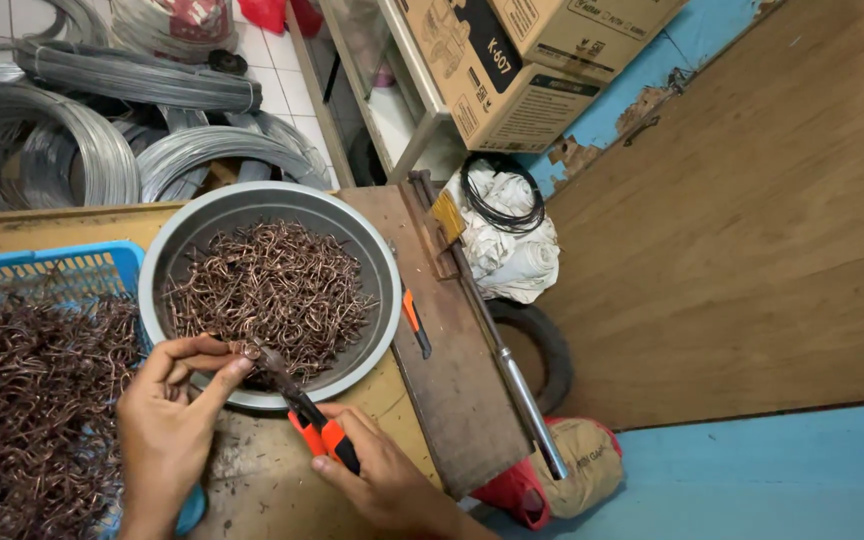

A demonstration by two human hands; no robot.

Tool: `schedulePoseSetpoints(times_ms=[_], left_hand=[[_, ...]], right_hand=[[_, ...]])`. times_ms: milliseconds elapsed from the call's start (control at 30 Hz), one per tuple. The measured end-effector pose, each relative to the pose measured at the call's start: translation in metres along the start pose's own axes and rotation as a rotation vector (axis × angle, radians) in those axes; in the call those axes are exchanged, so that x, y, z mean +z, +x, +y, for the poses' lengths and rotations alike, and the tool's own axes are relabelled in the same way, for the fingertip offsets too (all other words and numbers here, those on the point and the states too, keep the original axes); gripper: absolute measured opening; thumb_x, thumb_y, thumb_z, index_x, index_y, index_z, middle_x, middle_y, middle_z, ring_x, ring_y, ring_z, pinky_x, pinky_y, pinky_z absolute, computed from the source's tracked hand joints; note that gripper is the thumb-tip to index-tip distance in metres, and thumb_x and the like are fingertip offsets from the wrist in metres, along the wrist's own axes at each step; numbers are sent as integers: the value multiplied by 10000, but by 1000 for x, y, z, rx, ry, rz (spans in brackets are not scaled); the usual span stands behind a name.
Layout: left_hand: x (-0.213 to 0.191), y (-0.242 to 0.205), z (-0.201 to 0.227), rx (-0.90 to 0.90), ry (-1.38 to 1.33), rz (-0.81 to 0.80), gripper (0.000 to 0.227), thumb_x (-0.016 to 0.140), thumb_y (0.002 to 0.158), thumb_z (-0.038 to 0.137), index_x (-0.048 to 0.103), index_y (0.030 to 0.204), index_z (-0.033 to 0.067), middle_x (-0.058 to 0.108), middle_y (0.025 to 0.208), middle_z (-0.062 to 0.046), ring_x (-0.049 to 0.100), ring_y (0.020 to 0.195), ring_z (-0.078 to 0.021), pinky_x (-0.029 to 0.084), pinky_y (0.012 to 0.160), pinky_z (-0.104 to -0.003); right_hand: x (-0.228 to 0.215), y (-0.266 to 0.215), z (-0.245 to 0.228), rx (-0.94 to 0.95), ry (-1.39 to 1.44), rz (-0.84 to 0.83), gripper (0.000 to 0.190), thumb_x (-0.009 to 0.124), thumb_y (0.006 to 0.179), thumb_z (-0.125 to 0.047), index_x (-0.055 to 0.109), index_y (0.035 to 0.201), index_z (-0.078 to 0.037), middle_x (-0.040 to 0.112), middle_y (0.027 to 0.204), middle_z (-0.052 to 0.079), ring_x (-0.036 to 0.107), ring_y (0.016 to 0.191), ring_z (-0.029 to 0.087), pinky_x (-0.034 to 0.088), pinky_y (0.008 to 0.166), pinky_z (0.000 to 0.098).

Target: The person uses pliers to cut small copper wire pieces from a metal bowl and places them into a blue basket. The person repeatedly picks up wire pieces, cuts them, and transfers them to the basket.

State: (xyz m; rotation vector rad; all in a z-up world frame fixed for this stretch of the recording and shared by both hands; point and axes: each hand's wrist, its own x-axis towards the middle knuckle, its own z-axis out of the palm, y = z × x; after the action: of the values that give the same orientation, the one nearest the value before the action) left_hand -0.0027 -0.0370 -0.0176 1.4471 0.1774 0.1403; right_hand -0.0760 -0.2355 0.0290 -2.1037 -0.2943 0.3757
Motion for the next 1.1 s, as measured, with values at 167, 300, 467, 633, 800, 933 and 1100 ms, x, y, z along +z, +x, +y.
schedulePoseSetpoints(times_ms=[167,300,467,633,800,933,1100], left_hand=[[-3,-2,16,-84,88,-9,308,769,841,-13,664,1131,-4,765,1057,-150,740,973,-215,589,933,-298],[-5,-1,9,-47,96,-24,289,768,843,-8,665,1113,-1,761,1057,-138,733,974,-201,578,951,-292],[-6,0,5,-28,34,-43,289,755,851,-41,652,1120,-17,754,1048,-144,720,975,-187,563,955,-270],[-8,0,15,-42,116,-42,253,779,861,4,676,1092,13,759,960,-118,705,885,-166,552,873,-261],[-9,2,15,-30,161,-60,241,794,850,17,690,1067,23,769,962,-114,719,889,-166,558,872,-263],[-8,0,15,-37,149,-50,273,788,845,7,674,1093,6,761,1011,-117,714,924,-166,558,892,-258],[-7,-1,12,-4,125,-46,226,780,844,-6,680,1046,-2,753,1083,-130,718,962,-178,571,934,-270]], right_hand=[[-4,1,-11,143,11,-63,308,470,1045,-389,504,1173,-110,551,1078,36,533,1002,192,406,921,323],[-3,2,-7,99,11,-61,415,429,1039,-389,491,1309,-79,538,1201,81,529,1181,235,385,1019,349],[-7,4,0,-29,-15,-30,456,449,1051,-393,486,1323,-29,525,1210,111,529,1171,254,386,1023,343],[-11,5,5,-41,-18,-72,516,452,1042,-407,472,1382,-20,536,1276,130,532,1207,264,380,1049,352],[-8,5,12,17,-41,-95,401,464,1046,-410,529,1269,-83,542,1061,61,527,962,226,405,899,333],[-8,4,-2,53,8,-85,395,452,1043,-421,543,1260,-104,578,1116,50,566,1040,210,415,936,323],[-5,4,2,97,70,-67,346,481,1039,-407,550,1185,-101,632,1102,34,603,1022,180,459,897,327]])
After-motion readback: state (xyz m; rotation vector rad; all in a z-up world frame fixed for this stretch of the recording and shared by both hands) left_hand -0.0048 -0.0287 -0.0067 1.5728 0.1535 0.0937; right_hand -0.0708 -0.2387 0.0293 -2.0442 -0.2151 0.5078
